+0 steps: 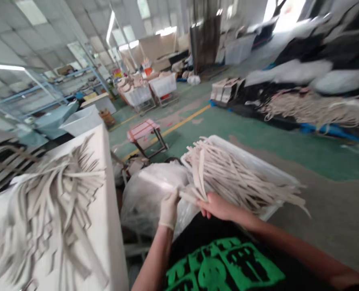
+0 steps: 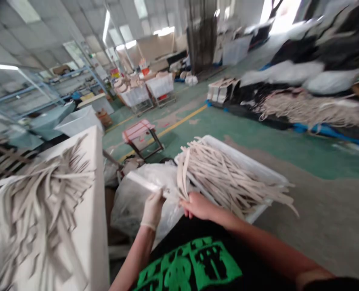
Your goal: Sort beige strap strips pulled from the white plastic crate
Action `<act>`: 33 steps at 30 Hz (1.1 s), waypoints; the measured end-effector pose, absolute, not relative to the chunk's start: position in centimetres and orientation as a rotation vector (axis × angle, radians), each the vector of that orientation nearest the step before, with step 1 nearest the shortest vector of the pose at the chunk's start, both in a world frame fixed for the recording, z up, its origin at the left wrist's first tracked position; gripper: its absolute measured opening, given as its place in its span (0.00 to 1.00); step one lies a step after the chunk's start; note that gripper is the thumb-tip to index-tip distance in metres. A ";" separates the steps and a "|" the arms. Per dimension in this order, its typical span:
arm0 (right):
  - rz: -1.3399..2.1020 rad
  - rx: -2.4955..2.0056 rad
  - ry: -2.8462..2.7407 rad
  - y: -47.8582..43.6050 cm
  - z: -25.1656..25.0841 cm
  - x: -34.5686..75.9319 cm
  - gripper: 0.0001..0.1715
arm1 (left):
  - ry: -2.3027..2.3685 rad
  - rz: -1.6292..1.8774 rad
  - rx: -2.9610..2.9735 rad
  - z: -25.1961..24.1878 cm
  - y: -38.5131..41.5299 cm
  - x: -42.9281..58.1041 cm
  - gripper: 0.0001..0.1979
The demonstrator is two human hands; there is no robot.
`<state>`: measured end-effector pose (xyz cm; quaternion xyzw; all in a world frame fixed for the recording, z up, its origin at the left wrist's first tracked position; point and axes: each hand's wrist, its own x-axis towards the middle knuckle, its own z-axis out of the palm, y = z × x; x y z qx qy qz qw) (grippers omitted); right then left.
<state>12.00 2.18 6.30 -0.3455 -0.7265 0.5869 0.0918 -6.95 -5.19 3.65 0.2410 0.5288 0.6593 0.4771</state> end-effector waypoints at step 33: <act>1.717 -1.004 -2.100 1.5 6.1 15.5 0.31 | 1.343 1.426 0.672 5.6 -4.9 -3.3 0.20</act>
